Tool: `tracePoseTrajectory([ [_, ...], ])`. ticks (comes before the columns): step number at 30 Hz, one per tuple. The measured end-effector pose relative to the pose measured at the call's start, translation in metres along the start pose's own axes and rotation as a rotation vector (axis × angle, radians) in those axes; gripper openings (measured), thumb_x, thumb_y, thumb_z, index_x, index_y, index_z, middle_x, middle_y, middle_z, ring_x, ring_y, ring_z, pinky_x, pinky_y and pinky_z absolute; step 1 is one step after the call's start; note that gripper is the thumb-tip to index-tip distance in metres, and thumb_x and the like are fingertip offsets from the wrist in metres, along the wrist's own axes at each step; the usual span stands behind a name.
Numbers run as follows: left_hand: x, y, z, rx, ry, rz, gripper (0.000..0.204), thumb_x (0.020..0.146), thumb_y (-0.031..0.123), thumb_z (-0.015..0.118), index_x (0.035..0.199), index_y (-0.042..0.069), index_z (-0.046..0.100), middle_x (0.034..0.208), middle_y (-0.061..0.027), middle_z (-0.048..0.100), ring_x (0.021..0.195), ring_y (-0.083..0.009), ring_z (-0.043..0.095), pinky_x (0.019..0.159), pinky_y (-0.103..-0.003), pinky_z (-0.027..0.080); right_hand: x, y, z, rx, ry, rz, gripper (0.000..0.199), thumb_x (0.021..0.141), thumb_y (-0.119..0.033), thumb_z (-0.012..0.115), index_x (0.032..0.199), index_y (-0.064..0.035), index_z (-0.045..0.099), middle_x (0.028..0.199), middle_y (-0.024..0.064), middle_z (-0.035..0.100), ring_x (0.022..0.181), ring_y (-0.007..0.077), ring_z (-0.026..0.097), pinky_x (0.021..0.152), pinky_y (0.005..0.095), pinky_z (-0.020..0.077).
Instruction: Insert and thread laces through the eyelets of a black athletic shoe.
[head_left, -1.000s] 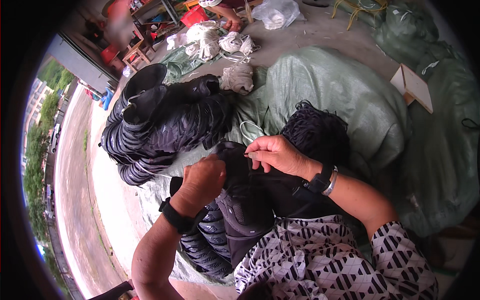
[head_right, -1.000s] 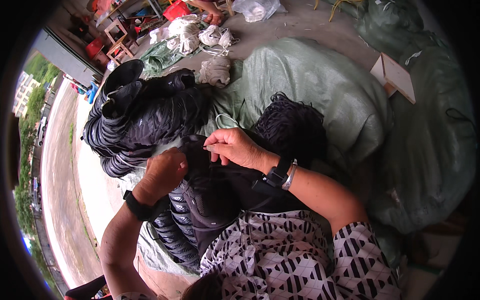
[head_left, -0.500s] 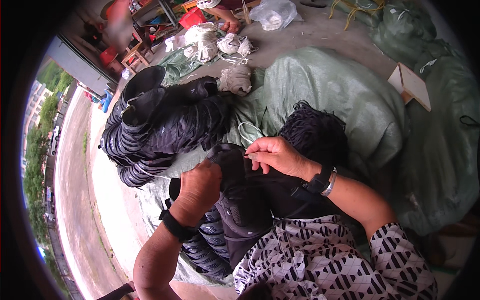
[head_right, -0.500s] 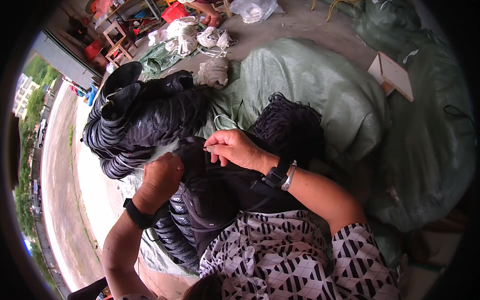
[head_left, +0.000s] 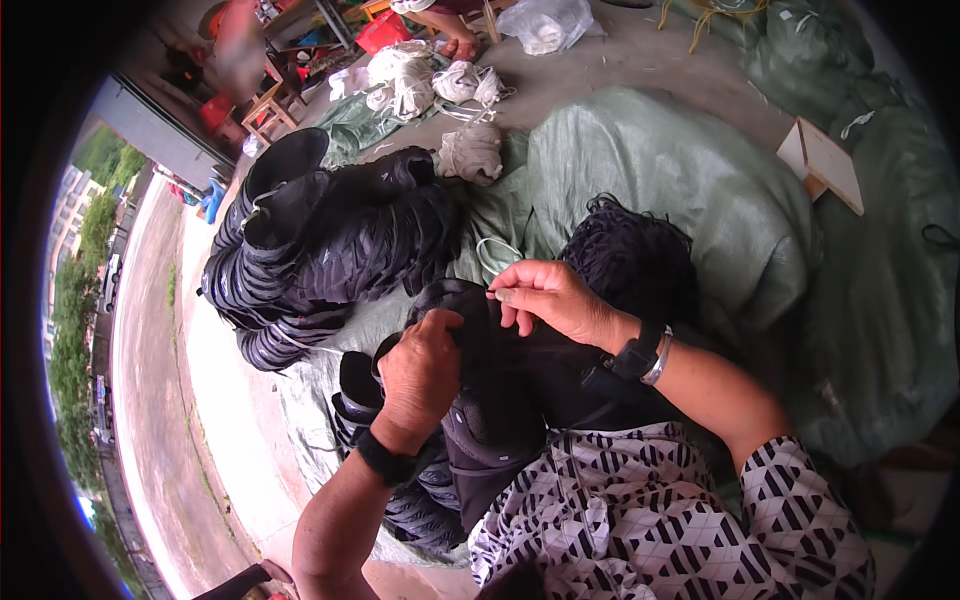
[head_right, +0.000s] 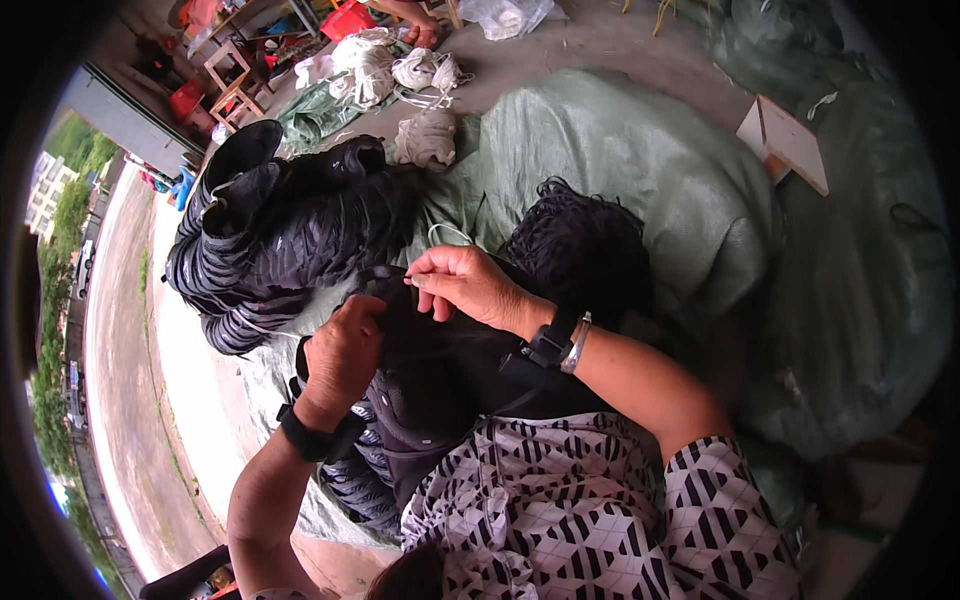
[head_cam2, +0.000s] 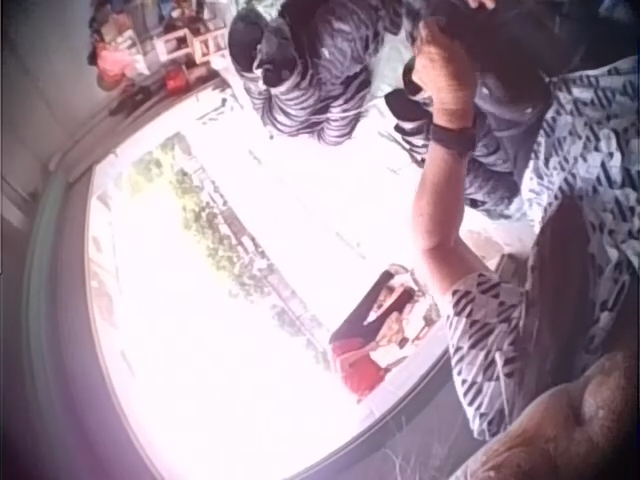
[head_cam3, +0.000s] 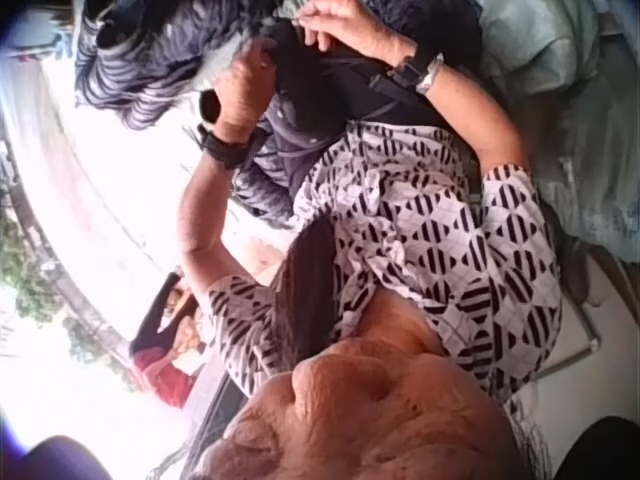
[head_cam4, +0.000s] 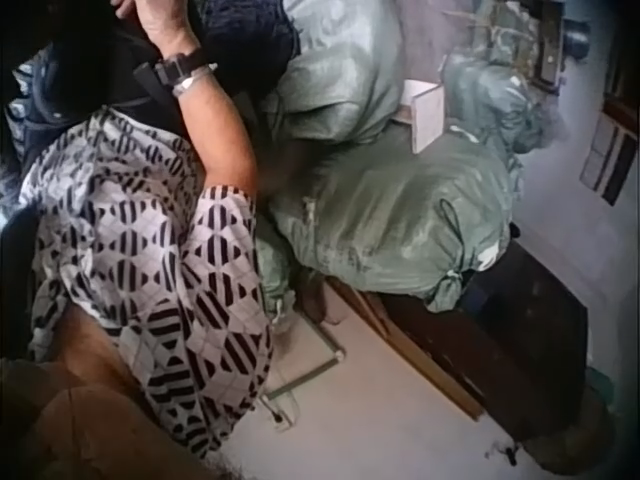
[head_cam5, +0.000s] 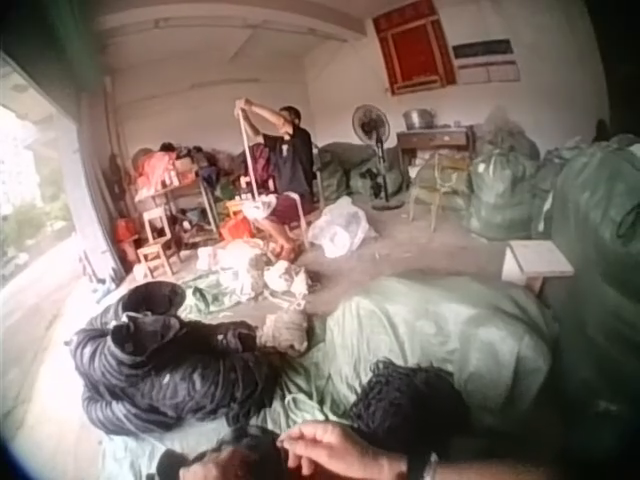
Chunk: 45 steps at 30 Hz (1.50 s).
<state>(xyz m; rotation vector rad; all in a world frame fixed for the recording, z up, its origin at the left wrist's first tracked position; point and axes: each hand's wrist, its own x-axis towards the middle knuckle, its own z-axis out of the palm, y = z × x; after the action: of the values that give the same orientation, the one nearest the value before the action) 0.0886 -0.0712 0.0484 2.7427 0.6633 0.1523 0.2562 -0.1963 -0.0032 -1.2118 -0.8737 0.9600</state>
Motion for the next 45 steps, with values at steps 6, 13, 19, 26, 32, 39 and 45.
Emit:
tracePoseTrajectory([
  [6,-0.006,0.005,0.005,0.152,0.084,0.22,0.016,0.076,0.006,0.056,0.091,0.011,0.057,0.077,-0.008,0.059,0.081,-0.0275,0.061,0.066,-0.04,0.05,0.002,0.002,-0.002,0.038,-0.084,0.018,0.022,0.093,-0.014,0.052,0.109,0.0001,0.057,0.083,0.0075,0.064,0.065,0.0099,0.059,0.062,0.0218,0.0483],
  [13,0.003,0.011,0.016,0.646,0.039,0.559,0.009,0.068,0.012,0.06,0.074,0.007,0.056,0.072,-0.0016,0.054,0.075,-0.0192,0.057,0.061,-0.032,0.049,0.001,-0.014,-0.001,-0.04,0.026,0.071,0.02,0.092,-0.014,0.055,0.105,0.0004,0.055,0.083,0.0094,0.065,0.067,0.0105,0.061,0.06,0.022,0.0497],
  [19,0.005,-0.008,0.007,-0.041,0.081,0.356,0.01,0.073,0.014,0.064,0.078,0.011,0.057,0.079,-0.0028,0.056,0.077,-0.0227,0.059,0.063,-0.035,0.052,0.004,-0.01,-0.004,-0.097,0.056,0.039,0.017,0.091,-0.012,0.055,0.102,0.001,0.057,0.08,0.0086,0.066,0.065,0.0107,0.062,0.057,0.0224,0.0496],
  [26,0.001,-0.003,0.023,0.07,0.083,0.418,0.011,0.076,0.015,0.064,0.081,0.009,0.056,0.08,-0.0056,0.058,0.076,-0.0254,0.06,0.064,-0.037,0.05,0.025,-0.013,0.011,-0.373,-0.119,0.087,0.007,0.085,-0.007,0.06,0.084,0.0001,0.061,0.069,0.0043,0.063,0.062,0.0094,0.061,0.056,0.0244,0.0494],
  [32,-0.055,0.065,0.028,-0.418,0.012,0.845,0.017,0.074,0.005,0.066,0.09,0.002,0.059,0.082,-0.0089,0.059,0.073,-0.0259,0.062,0.063,-0.033,0.054,0.025,-0.009,0.017,-0.551,-0.135,-0.044,0.007,0.082,-0.008,0.063,0.08,-0.0008,0.062,0.068,0.0038,0.064,0.062,0.0091,0.061,0.057,0.0258,0.0483],
  [39,-0.047,0.047,0.011,-0.341,0.05,0.532,0.029,0.076,0.008,0.067,0.104,0.007,0.06,0.079,-0.0076,0.062,0.073,-0.0263,0.063,0.064,-0.037,0.051,0.013,-0.006,0.021,-0.914,-0.128,-0.338,0.006,0.076,-0.012,0.065,0.077,-0.0065,0.063,0.073,0.0068,0.06,0.07,0.0246,0.062,0.064,0.0342,0.0489],
  [45,0.005,-0.028,-0.011,0.166,0.256,0.45,0.011,0.071,0.014,0.068,0.078,0.009,0.062,0.086,-0.006,0.057,0.088,-0.0259,0.055,0.077,-0.037,0.047,0.008,-0.012,0.032,-1.012,-0.085,-0.272,0.007,0.076,-0.014,0.064,0.077,-0.0073,0.063,0.078,0.0077,0.058,0.077,0.0278,0.061,0.069,0.038,0.0481],
])
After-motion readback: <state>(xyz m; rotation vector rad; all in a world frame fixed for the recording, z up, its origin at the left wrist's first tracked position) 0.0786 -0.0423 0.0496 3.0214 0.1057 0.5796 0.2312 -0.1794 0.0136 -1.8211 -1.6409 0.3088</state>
